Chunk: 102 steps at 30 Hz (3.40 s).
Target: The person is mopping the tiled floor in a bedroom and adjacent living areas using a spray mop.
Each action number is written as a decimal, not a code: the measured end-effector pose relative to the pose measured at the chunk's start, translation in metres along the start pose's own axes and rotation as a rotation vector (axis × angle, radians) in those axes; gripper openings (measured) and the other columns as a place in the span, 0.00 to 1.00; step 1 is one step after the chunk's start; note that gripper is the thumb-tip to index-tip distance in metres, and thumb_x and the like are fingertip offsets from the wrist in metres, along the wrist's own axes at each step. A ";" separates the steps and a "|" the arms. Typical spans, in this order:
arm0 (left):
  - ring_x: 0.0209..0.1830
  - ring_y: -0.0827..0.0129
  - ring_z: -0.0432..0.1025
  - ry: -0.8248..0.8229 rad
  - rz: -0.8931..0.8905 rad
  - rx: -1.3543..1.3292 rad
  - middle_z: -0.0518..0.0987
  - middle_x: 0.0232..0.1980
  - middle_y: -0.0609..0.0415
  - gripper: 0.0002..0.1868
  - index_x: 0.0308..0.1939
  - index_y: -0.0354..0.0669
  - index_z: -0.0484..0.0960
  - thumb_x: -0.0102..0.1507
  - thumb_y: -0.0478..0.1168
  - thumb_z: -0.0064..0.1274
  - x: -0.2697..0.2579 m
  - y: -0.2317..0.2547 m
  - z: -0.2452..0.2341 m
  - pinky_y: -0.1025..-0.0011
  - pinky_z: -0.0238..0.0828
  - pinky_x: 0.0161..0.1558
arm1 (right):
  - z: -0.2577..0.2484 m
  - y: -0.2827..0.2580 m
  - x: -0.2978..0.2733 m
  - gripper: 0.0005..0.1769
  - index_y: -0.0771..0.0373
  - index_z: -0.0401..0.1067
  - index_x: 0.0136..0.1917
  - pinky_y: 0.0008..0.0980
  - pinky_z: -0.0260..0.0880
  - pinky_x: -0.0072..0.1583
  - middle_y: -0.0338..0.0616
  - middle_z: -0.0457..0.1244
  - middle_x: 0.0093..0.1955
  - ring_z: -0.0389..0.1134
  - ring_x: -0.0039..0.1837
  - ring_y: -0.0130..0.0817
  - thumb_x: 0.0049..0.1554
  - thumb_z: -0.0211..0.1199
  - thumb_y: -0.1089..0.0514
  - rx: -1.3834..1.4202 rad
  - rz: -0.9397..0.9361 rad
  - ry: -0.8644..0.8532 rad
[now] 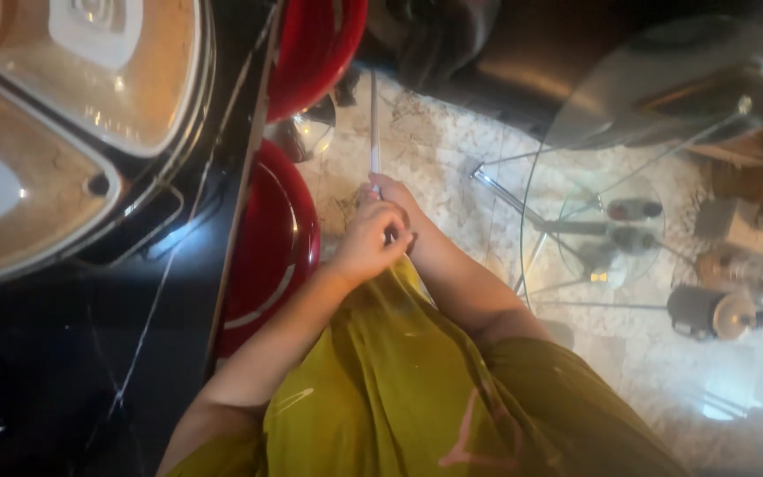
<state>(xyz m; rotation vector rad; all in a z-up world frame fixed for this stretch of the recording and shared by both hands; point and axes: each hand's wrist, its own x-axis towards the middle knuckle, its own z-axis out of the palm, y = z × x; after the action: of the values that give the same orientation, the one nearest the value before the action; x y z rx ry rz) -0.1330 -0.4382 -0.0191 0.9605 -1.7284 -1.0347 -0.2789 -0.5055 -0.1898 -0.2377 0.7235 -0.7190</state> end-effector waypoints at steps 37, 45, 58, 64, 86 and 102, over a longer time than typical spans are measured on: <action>0.57 0.49 0.75 0.189 0.008 0.441 0.82 0.49 0.43 0.12 0.41 0.47 0.80 0.57 0.29 0.50 0.279 -0.210 0.018 0.48 0.64 0.62 | -0.080 -0.286 0.275 0.14 0.67 0.67 0.43 0.49 0.64 0.55 0.58 0.62 0.50 0.62 0.55 0.58 0.45 0.66 0.60 -1.683 -1.080 -0.255; 0.46 0.46 0.75 0.204 -0.152 0.333 0.81 0.41 0.42 0.07 0.45 0.43 0.80 0.63 0.34 0.52 0.294 -0.133 -0.006 0.53 0.72 0.61 | 0.053 -0.235 0.168 0.17 0.50 0.72 0.56 0.37 0.71 0.57 0.36 0.66 0.52 0.67 0.56 0.32 0.52 0.58 0.55 -0.239 0.111 -0.018; 0.43 0.55 0.75 -0.198 -0.009 0.113 0.75 0.37 0.51 0.20 0.29 0.43 0.76 0.58 0.53 0.66 0.280 -0.010 -0.016 0.59 0.71 0.47 | 0.036 -0.236 0.096 0.11 0.62 0.61 0.41 0.48 0.64 0.64 0.45 0.59 0.40 0.62 0.46 0.42 0.50 0.62 0.71 -1.134 -1.148 -0.166; 0.46 0.53 0.75 -0.291 0.196 0.138 0.77 0.39 0.51 0.07 0.36 0.44 0.81 0.58 0.42 0.59 0.278 -0.035 0.031 0.56 0.70 0.51 | -0.024 -0.202 0.122 0.10 0.61 0.65 0.40 0.45 0.67 0.65 0.44 0.61 0.40 0.65 0.48 0.40 0.54 0.57 0.75 -0.898 -1.133 -0.139; 0.33 0.55 0.72 -0.146 0.184 0.027 0.73 0.31 0.51 0.14 0.25 0.42 0.71 0.58 0.34 0.62 0.219 -0.031 -0.015 0.60 0.68 0.35 | 0.028 -0.212 0.088 0.11 0.62 0.64 0.33 0.46 0.65 0.57 0.49 0.59 0.35 0.62 0.44 0.51 0.48 0.66 0.69 -1.564 -1.031 -0.204; 0.29 0.52 0.72 -0.180 0.212 0.065 0.74 0.28 0.49 0.14 0.26 0.40 0.71 0.57 0.31 0.63 0.084 0.057 -0.048 0.60 0.67 0.33 | 0.105 -0.079 -0.057 0.12 0.61 0.63 0.35 0.44 0.63 0.50 0.47 0.60 0.36 0.63 0.43 0.49 0.54 0.66 0.65 -1.318 -1.055 0.022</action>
<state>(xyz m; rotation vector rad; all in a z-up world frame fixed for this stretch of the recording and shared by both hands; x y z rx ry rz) -0.1249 -0.5054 0.0702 0.7224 -1.9751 -0.9544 -0.2789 -0.5299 -0.0482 -1.9175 1.0005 -1.1223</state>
